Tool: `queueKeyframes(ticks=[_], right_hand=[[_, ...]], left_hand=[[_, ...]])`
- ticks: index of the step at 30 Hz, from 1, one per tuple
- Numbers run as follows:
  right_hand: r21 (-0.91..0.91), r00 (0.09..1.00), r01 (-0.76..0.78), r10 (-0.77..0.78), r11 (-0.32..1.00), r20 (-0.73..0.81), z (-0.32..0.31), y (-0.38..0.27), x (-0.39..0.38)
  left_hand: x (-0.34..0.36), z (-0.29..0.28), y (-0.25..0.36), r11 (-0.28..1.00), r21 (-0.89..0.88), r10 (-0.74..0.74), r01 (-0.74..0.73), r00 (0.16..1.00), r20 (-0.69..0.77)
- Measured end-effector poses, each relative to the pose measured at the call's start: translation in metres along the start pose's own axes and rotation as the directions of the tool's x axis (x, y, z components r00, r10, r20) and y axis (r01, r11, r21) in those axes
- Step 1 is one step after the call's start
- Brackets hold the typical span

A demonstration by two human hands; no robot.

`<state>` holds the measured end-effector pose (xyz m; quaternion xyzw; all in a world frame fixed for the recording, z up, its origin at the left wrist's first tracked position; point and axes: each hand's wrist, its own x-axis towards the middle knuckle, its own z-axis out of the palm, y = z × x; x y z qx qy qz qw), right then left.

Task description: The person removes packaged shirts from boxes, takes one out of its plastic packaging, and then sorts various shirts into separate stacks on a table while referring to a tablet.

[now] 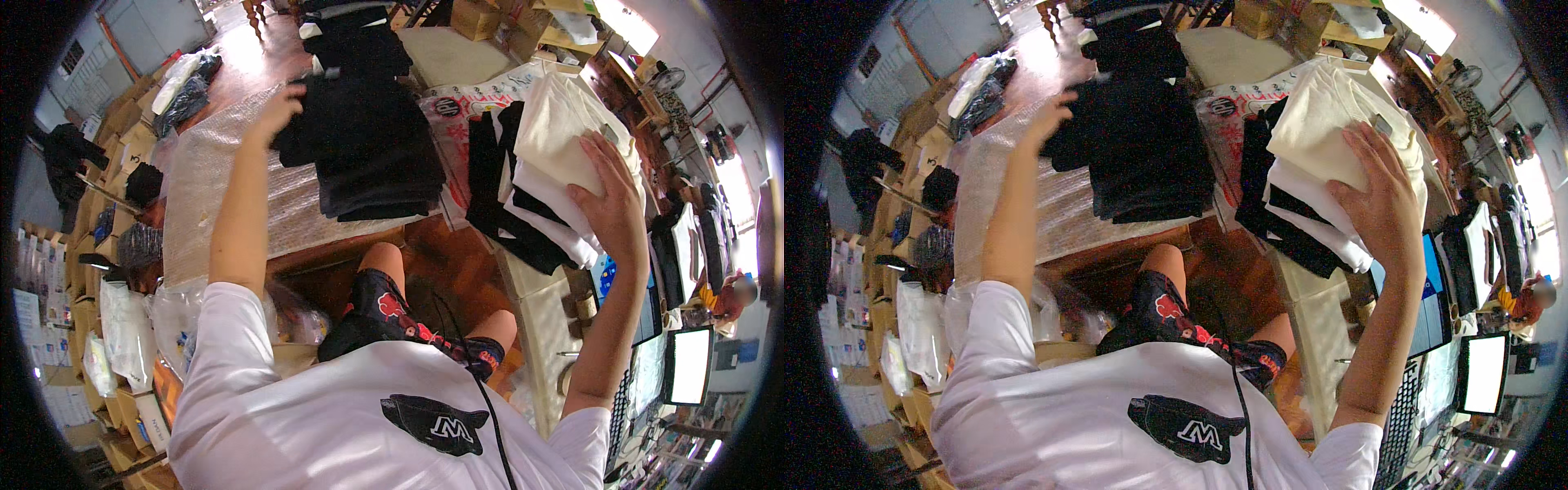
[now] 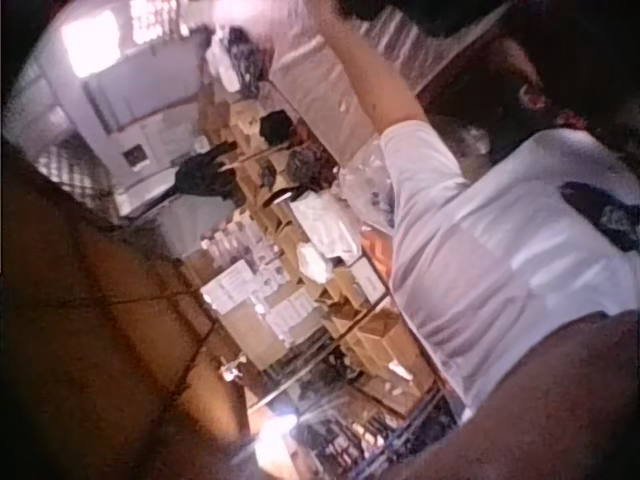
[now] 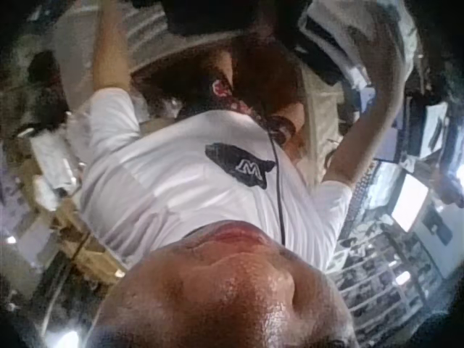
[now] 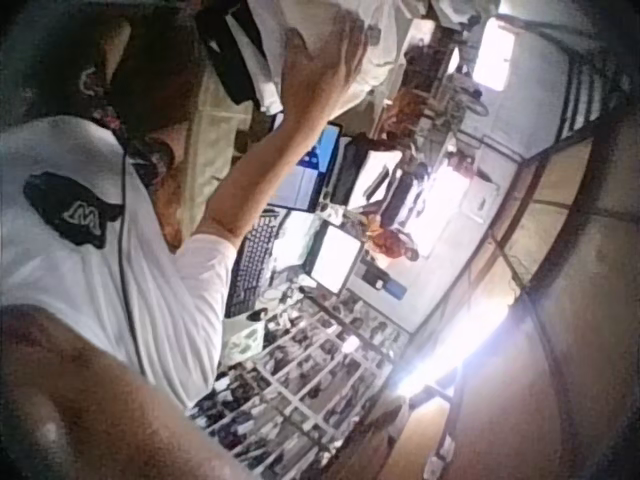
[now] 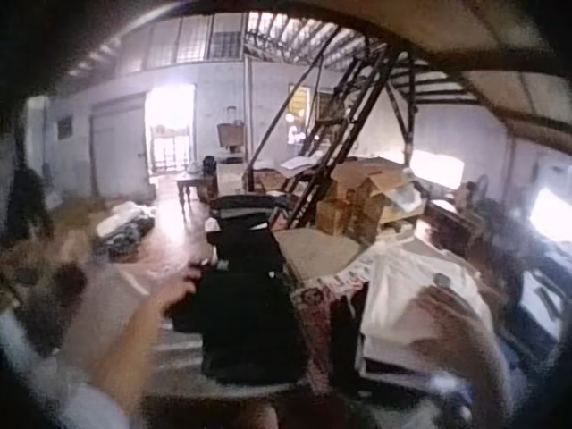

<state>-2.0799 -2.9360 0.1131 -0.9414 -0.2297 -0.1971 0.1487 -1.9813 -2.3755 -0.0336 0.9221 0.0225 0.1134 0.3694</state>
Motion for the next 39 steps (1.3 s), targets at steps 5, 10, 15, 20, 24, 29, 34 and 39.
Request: queueKeyframes(ticks=[5, 10, 15, 20, 24, 29, 34, 39], right_hand=[[-0.025, 0.999, 0.000, 0.001, 1.000, 0.042, 0.000, 0.007, -0.004], [0.004, 0.999, 0.009, -0.009, 1.000, 0.034, -0.002, 0.011, -0.005], [0.041, 0.999, 0.013, -0.015, 0.999, 0.041, -0.003, 0.016, -0.004], [0.093, 0.997, -0.026, 0.019, 0.995, 0.079, -0.003, 0.024, -0.004], [-0.167, 0.995, 0.054, -0.039, 0.985, 0.088, -0.003, 0.007, 0.001], [-0.222, 0.999, 0.034, -0.039, 0.975, -0.017, 0.004, 0.001, 0.008], [-0.147, 0.991, -0.038, 0.019, 0.988, -0.129, 0.004, 0.026, 0.018], [0.572, 0.848, -0.336, 0.505, 0.748, -0.162, -0.039, 0.067, 0.059]], left_hand=[[-0.031, 0.029, 0.041, 0.844, 0.523, 0.122, 0.115, 0.910, -0.397], [-0.100, 0.047, 0.127, 0.739, 0.600, 0.284, -0.307, 0.949, 0.137], [-0.075, 0.058, 0.137, 0.749, 0.608, 0.302, -0.262, 0.952, 0.039], [-0.031, 0.067, 0.172, 0.824, 0.544, 0.242, -0.161, 0.967, -0.080], [-0.053, 0.105, 0.185, 0.700, 0.656, 0.375, -0.282, 0.927, -0.002], [-0.081, 0.143, 0.177, 0.630, 0.704, 0.447, -0.328, 0.895, 0.017], [-0.095, 0.125, 0.190, 0.716, 0.598, 0.419, -0.360, 0.907, 0.045], [-0.078, 0.099, 0.167, 0.731, 0.578, 0.459, -0.363, 0.888, -0.022]])
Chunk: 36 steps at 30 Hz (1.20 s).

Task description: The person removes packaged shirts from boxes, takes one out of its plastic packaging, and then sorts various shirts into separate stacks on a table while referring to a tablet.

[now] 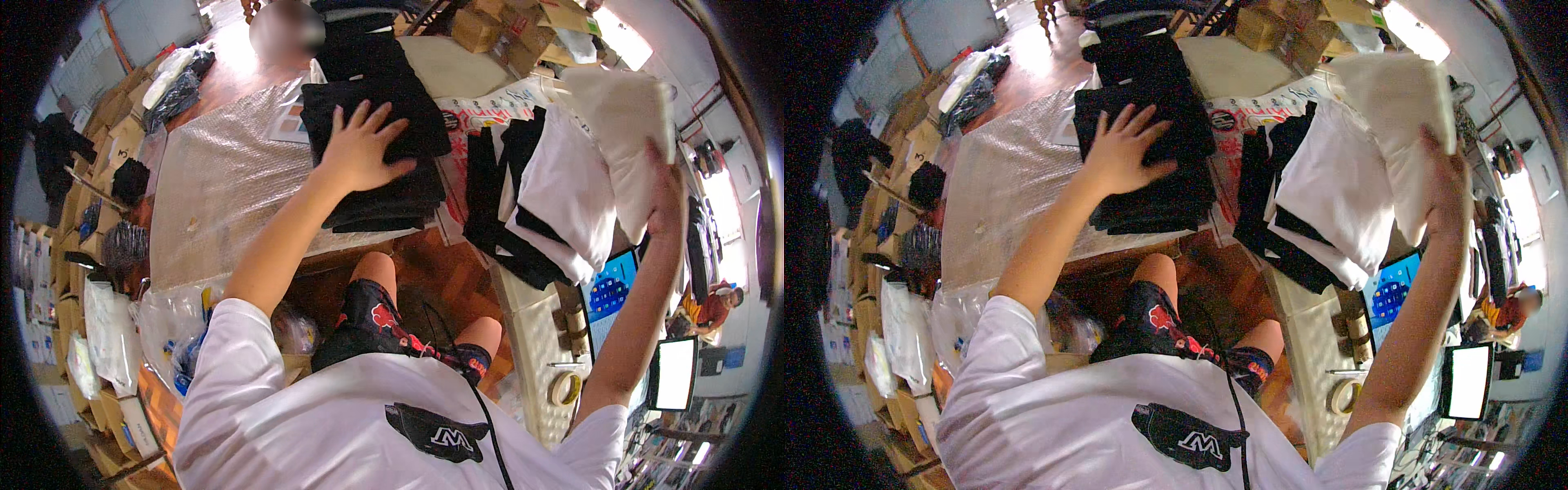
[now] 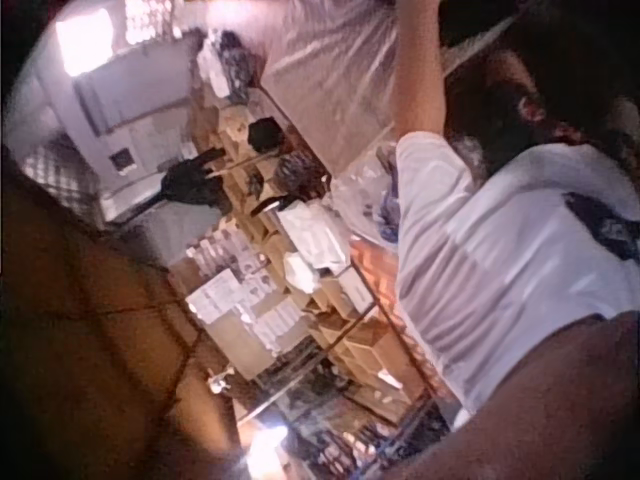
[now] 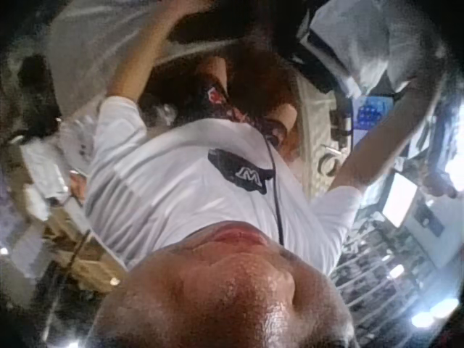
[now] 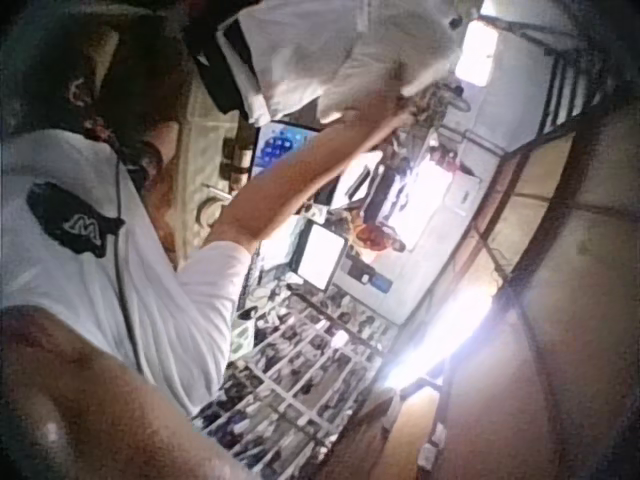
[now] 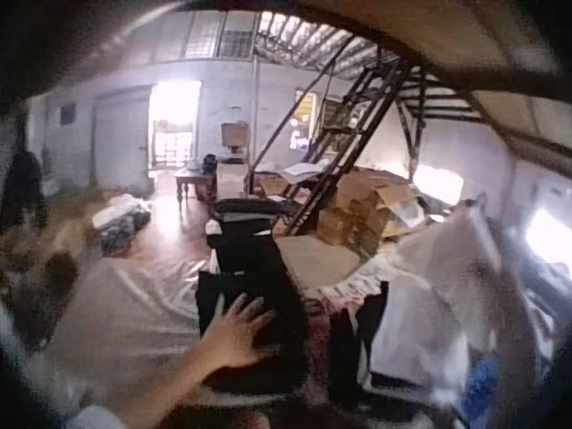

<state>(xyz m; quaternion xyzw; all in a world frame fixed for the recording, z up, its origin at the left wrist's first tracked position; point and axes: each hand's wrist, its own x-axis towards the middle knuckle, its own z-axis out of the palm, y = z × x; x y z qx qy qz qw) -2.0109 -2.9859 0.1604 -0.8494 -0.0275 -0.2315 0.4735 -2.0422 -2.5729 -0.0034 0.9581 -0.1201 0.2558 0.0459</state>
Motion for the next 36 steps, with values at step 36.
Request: queueKeyframes(ticks=[36], right_hand=[[-0.270, 0.760, 0.345, -0.099, 0.899, 0.643, 0.024, 0.005, -0.087]], left_hand=[[0.012, 0.018, -0.072, 0.012, -0.944, -0.513, 0.330, 0.812, 0.278]])
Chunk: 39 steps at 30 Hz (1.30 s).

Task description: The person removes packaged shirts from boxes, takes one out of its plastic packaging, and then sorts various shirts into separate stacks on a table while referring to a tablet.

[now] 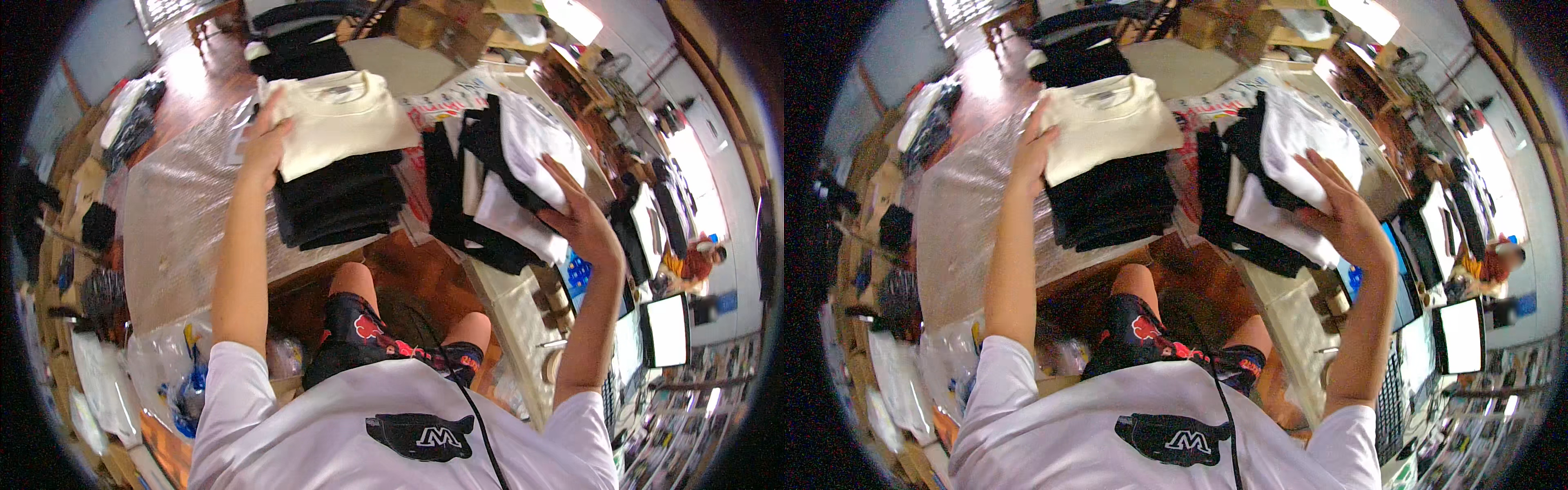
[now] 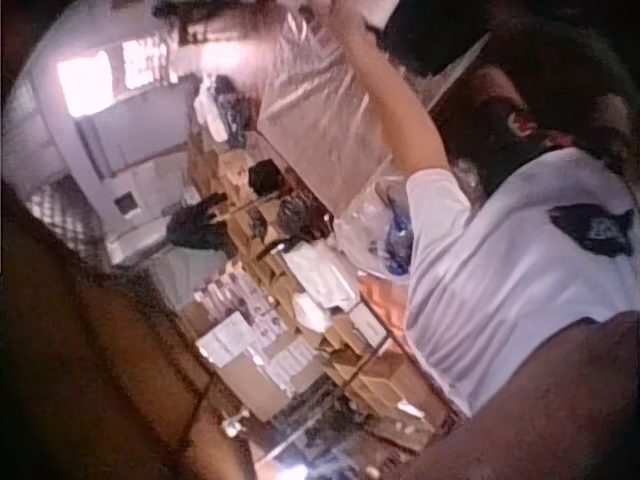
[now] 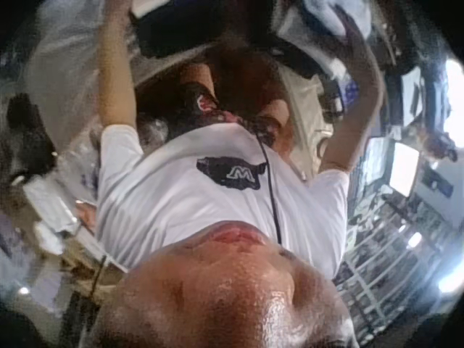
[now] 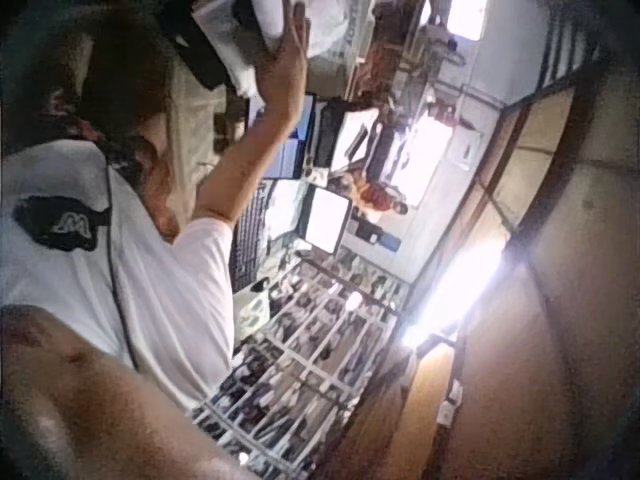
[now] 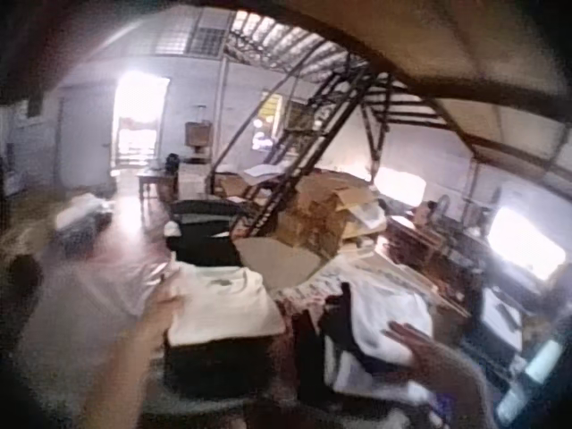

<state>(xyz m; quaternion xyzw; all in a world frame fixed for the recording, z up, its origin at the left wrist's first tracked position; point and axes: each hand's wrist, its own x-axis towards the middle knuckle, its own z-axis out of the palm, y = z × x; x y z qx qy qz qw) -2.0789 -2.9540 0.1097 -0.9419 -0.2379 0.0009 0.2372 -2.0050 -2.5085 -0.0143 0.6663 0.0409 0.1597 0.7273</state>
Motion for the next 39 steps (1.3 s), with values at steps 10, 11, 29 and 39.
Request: queueKeyframes(ticks=[10, 11, 29, 39], right_hand=[[0.859, 0.827, -0.045, 0.502, 0.510, -0.255, -0.058, 0.048, 0.024], [0.908, 0.808, 0.002, 0.534, 0.419, -0.248, -0.059, 0.020, 0.046], [-0.162, 0.829, 0.555, -0.559, 0.816, 0.025, 0.082, -0.104, 0.106], [-0.355, 0.996, 0.023, -0.050, 0.935, -0.069, 0.033, -0.004, -0.001]], left_hand=[[0.004, 0.001, -0.007, 0.982, -0.160, -0.090, 0.097, 0.995, 0.050], [0.000, -0.002, -0.005, 0.978, -0.178, -0.102, 0.108, 0.994, 0.044], [0.006, -0.007, -0.009, 0.958, -0.211, -0.208, 0.197, 0.978, -0.032], [0.011, 0.010, 0.037, 0.951, 0.082, -0.289, 0.299, 0.951, -0.114]])
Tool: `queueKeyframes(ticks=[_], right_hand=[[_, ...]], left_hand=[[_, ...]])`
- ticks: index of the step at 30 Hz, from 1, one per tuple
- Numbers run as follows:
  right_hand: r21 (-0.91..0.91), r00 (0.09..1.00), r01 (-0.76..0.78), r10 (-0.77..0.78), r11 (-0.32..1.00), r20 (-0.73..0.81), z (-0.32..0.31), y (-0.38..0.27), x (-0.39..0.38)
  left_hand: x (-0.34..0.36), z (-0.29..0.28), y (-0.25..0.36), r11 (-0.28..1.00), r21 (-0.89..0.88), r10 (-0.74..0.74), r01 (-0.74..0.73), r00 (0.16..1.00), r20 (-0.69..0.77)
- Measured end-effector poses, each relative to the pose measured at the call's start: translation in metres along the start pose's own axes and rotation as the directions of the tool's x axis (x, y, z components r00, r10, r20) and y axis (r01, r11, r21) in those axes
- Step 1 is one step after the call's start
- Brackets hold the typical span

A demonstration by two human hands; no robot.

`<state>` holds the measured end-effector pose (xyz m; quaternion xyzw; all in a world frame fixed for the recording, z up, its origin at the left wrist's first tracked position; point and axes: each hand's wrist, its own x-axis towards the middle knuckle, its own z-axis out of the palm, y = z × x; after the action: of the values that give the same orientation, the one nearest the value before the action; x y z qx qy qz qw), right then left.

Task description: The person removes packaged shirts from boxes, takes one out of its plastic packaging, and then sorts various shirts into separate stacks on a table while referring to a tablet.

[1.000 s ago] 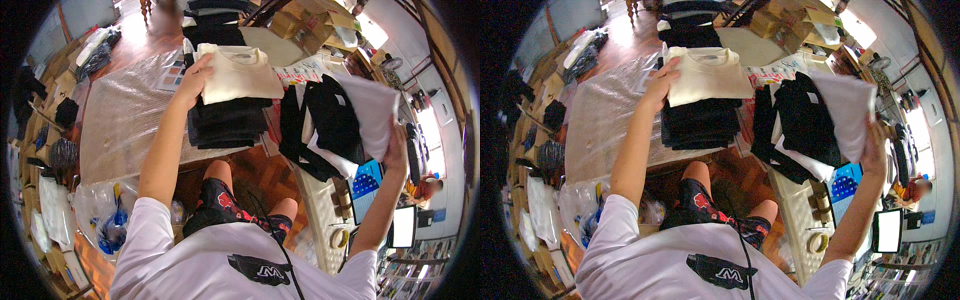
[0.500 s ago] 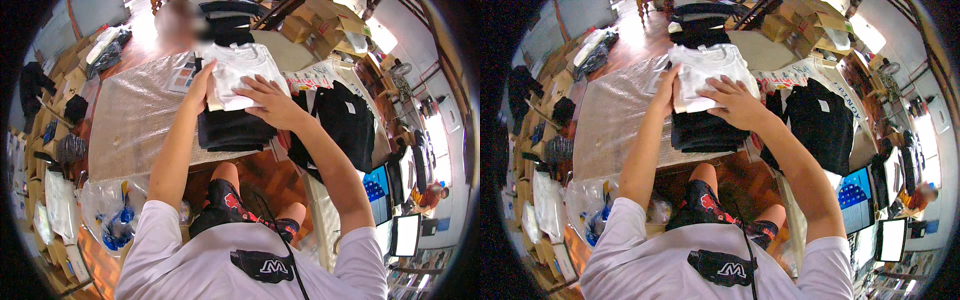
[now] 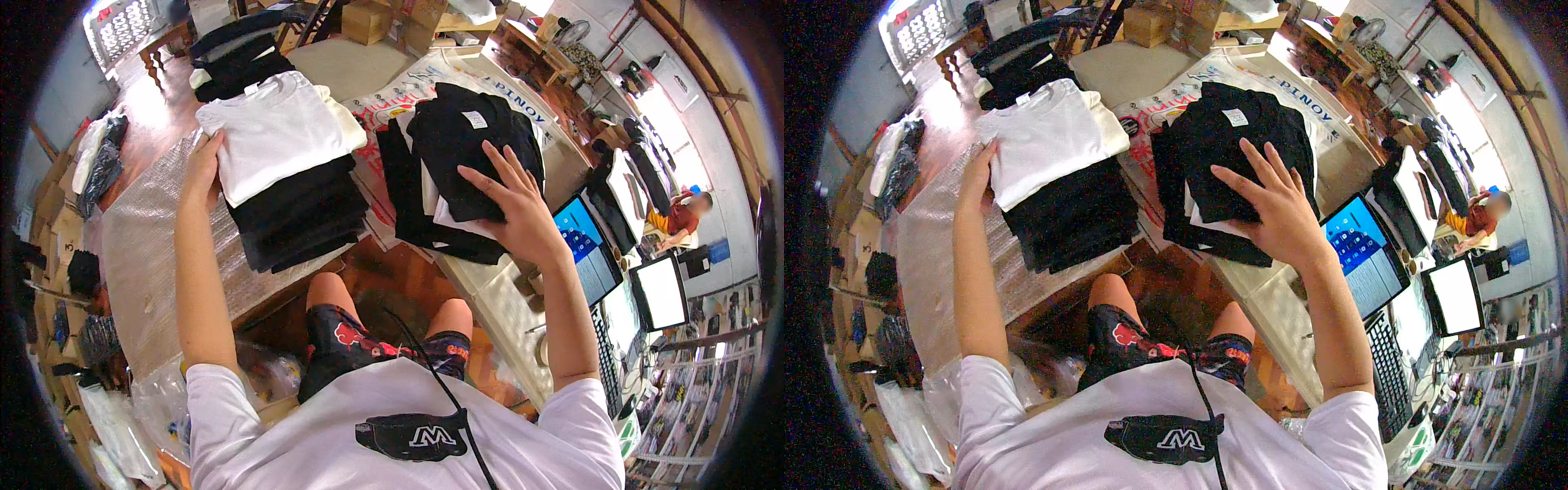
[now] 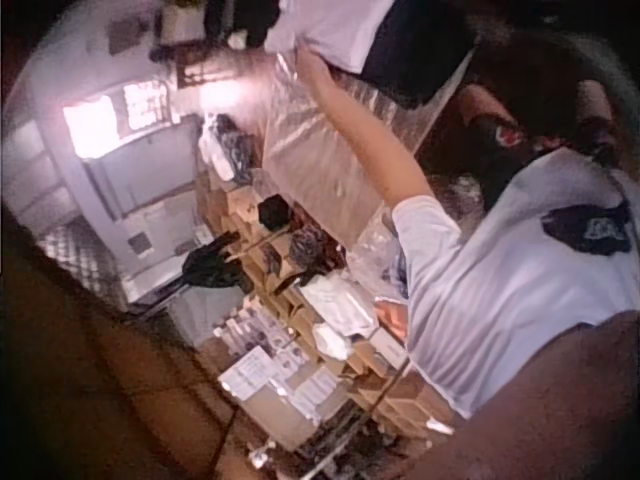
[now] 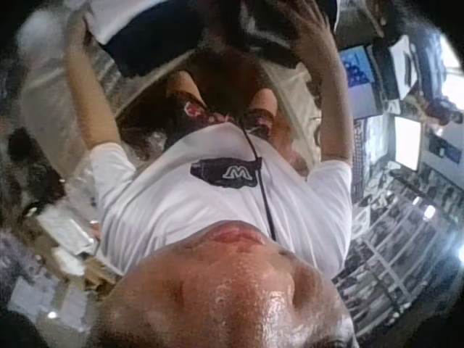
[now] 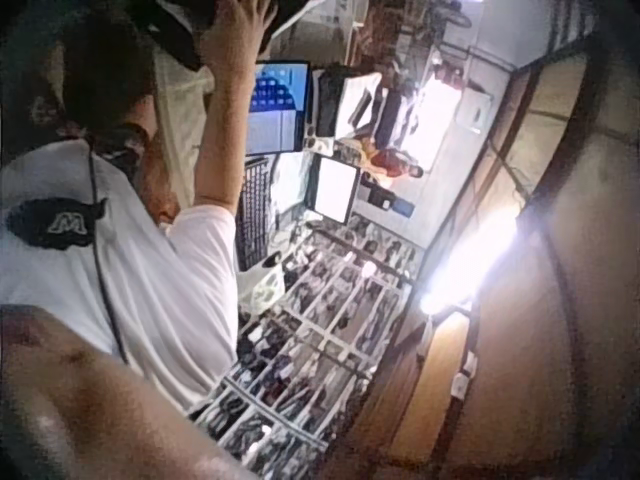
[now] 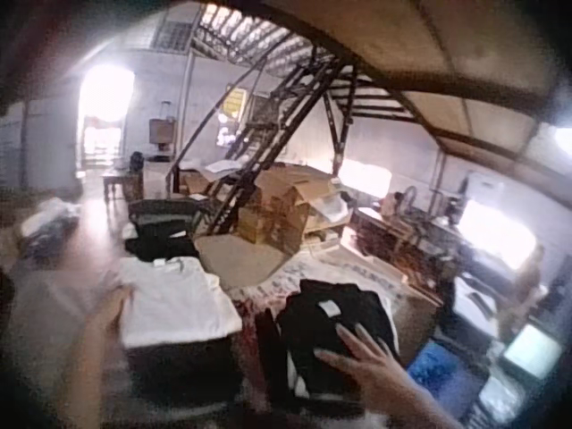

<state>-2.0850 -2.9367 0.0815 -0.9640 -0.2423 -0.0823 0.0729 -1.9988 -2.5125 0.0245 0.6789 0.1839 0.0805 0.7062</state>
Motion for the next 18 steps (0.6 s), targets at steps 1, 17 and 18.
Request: queueKeyframes(ticks=[1, 17, 18], right_hand=[[0.044, 0.998, 0.049, -0.047, 0.998, -0.044, 0.003, 0.008, 0.000], [0.328, 0.854, 0.301, -0.100, 0.896, -0.510, -0.025, -0.056, 0.212], [0.287, 0.916, 0.274, -0.159, 0.918, -0.368, -0.003, -0.097, 0.209]], left_hand=[[0.001, -0.001, -0.002, 0.999, 0.029, 0.026, -0.026, 1.000, 0.016], [0.010, 0.001, -0.011, 0.984, -0.170, 0.073, -0.050, 0.989, 0.127], [0.010, -0.001, -0.012, 0.978, -0.207, 0.062, -0.035, 0.990, 0.127]])
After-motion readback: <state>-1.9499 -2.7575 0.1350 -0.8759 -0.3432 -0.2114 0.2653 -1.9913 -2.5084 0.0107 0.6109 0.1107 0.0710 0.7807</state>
